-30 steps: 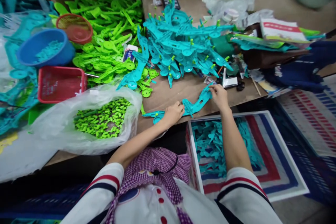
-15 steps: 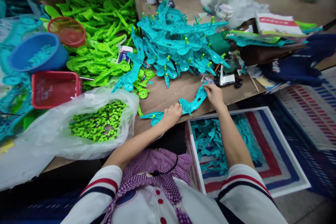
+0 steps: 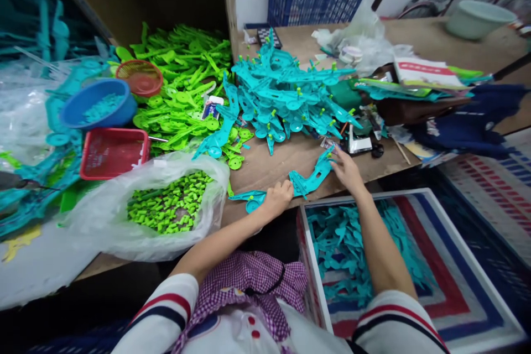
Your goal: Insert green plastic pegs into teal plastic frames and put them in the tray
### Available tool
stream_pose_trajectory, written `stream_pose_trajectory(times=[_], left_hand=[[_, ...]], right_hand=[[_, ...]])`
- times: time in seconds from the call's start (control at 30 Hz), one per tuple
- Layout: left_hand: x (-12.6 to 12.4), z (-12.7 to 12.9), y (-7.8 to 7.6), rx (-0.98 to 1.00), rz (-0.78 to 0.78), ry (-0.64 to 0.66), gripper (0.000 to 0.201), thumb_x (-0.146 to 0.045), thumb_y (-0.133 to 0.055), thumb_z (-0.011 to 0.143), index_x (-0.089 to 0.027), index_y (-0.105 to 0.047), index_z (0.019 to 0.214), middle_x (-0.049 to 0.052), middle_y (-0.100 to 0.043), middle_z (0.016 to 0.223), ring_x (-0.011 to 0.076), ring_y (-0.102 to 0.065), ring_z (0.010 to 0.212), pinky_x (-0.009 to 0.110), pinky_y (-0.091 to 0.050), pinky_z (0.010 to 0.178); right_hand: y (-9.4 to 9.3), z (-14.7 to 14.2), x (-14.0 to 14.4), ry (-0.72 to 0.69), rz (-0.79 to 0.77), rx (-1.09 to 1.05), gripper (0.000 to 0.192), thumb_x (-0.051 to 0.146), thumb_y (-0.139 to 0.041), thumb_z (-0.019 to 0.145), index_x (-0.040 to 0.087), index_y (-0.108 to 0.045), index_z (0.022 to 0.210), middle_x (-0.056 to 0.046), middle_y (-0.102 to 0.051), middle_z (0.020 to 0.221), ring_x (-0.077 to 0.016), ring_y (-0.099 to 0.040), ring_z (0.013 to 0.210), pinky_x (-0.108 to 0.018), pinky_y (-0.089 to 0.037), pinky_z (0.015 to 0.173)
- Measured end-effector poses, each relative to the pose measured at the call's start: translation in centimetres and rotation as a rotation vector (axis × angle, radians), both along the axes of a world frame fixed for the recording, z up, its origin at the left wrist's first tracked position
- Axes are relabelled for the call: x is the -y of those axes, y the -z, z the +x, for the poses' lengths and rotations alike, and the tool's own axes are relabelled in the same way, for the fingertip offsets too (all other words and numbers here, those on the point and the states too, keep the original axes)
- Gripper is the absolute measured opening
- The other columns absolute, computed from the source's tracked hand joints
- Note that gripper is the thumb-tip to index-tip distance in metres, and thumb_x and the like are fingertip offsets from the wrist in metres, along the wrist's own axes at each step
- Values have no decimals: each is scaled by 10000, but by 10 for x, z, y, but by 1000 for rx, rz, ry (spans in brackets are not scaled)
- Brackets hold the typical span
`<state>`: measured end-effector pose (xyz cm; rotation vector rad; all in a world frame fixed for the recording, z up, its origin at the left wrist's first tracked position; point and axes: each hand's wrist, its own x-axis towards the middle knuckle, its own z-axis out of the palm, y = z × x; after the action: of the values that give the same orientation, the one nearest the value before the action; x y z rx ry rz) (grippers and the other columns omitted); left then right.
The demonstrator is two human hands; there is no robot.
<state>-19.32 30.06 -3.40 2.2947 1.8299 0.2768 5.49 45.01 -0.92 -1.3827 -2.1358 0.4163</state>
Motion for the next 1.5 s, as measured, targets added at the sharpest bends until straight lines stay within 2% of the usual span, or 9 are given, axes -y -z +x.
stream_pose_trajectory(times=[0.17, 0.3, 0.57, 0.8, 0.97, 1.13, 1.23, 1.37, 1.5], left_hand=[[-4, -1, -11, 148, -32, -36, 310, -198, -389, 974, -168, -648, 1141, 140, -612, 1064, 217, -586, 941, 266, -448, 641], [2, -16, -35, 480, -45, -86, 227, -241, -508, 937, -187, -722, 989, 76, -642, 987, 170, -620, 895, 255, -463, 740], [118, -73, -72, 946, -27, -139, 237, -270, -559, 905, -179, -766, 977, 47, -659, 783, 130, -613, 730, 240, -474, 713], [186, -114, -67, 983, -81, -577, 219, -320, -591, 868, -246, -788, 930, 57, -661, 790, 173, -623, 755, 279, -486, 725], [177, -135, -54, 1139, -61, -748, 225, -382, -646, 808, -219, -791, 865, 53, -653, 772, 152, -585, 709, 251, -466, 662], [154, -162, -46, 1579, -4, -1123, 412, -507, -711, 714, -143, -738, 906, -55, -428, 595, 30, -267, 431, 165, -161, 394], [147, -154, -46, 1686, -87, -1082, 463, -522, -735, 682, -121, -720, 913, -60, -423, 621, 18, -248, 434, 162, -128, 396], [156, -126, -50, 1548, -303, -886, 433, -535, -669, 750, -139, -751, 904, -46, -437, 549, 53, -311, 444, 181, -215, 421], [184, -125, -54, 1286, -197, -797, 322, -485, -644, 771, -199, -789, 803, 60, -661, 771, 152, -553, 693, 232, -408, 586]], right_hand=[[-18, 12, 13, -103, 16, 155, 547, 221, -448, 862, 188, -482, 1407, -127, -488, 1438, -268, -451, 1346, -467, -364, 1136], [-2, 10, 25, -226, -21, 214, 578, 326, -512, 881, 164, -427, 1430, -159, -546, 1374, -288, -536, 1259, -471, -459, 1053], [24, 25, 53, -328, 275, 375, 285, 314, -439, 952, 201, -670, 1076, -137, -699, 1004, -256, -653, 931, -424, -543, 863], [17, 72, 70, -24, 345, 292, 386, 398, -486, 877, 501, -598, 1231, -88, -700, 863, -330, -704, 851, -563, -572, 828], [-8, 105, 69, 102, 544, 231, 581, 393, -555, 815, 728, -389, 1260, -74, -673, 756, -363, -699, 795, -562, -563, 680], [-61, 147, 62, 366, 729, 248, 454, 466, -495, 803, 674, -500, 1207, -201, -645, 764, -419, -664, 925, -636, -447, 677], [-101, 112, 37, 416, 794, 295, 426, 485, -409, 840, 524, -574, 1230, -252, -650, 834, -425, -638, 991, -632, -393, 686], [-143, -13, -34, 403, 729, 538, 454, 467, -317, 915, 228, -673, 1065, -252, -646, 855, -378, -612, 888, -497, -323, 646], [-160, -123, -115, 257, 539, 647, 415, 283, -290, 987, 64, -638, 1046, -259, -631, 986, -291, -565, 942, -439, -270, 721]])
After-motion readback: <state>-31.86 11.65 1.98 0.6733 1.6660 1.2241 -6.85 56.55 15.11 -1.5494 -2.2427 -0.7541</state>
